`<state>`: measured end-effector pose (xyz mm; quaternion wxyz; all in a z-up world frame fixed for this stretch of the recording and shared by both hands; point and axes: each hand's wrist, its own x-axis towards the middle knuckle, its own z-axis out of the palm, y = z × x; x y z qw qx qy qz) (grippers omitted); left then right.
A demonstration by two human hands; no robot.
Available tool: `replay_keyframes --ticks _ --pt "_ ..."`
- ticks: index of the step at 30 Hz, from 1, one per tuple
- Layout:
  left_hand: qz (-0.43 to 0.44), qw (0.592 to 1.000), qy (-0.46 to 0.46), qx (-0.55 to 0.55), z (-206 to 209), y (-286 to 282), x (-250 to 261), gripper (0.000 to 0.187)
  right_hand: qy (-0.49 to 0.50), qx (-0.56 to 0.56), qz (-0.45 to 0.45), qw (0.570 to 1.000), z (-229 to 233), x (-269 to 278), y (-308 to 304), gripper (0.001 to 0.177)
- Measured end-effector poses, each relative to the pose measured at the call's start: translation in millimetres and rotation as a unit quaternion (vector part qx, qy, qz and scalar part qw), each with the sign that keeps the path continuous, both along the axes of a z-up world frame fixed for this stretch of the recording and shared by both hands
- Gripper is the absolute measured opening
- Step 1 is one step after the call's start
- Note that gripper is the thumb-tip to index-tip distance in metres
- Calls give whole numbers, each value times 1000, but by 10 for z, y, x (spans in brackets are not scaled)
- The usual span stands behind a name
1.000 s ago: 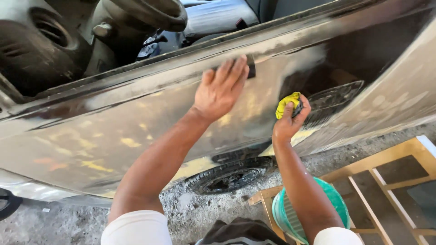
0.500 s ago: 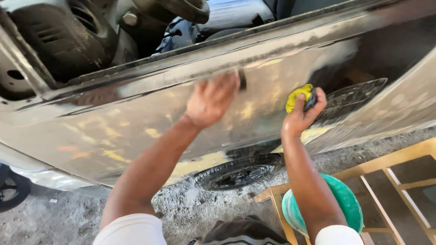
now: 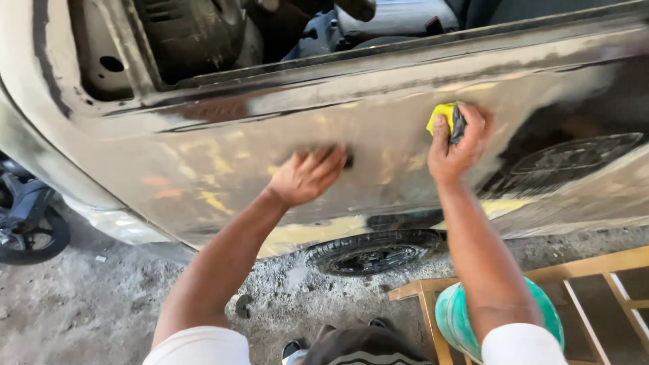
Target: The person sands the surface of a car door using a sanding block and a yellow sponge, focusing on the lower panel and the area around the door handle. They then dip the sponge into a green bucket of water and wipe the sanded area.
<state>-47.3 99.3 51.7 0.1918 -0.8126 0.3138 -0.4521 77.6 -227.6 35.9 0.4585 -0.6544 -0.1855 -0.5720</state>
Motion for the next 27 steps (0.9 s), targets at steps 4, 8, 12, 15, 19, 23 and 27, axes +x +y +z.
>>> replay_keyframes --ticks 4,8,12,15,19,23,27 --pt "-14 998 52 35 -308 473 -290 37 -9 -89 -59 994 93 309 -240 31" --pt "21 999 40 20 -368 737 -423 29 -67 71 -88 991 213 375 278 40" --pt "10 998 48 46 -446 668 -416 30 -68 -85 -80 991 349 -279 1540 39" --pt "-12 997 48 61 -519 518 -348 30 -145 -279 -32 949 567 -592 2120 39" --pt "-52 993 92 45 -521 229 -206 30 -237 -383 -26 892 671 -467 2028 43" --pt "-84 989 99 64 -554 -75 78 27 -198 -327 -95 919 714 -19 1123 47" --pt "-86 993 53 59 -355 -686 374 38 -105 -230 -125 960 487 509 -105 45"
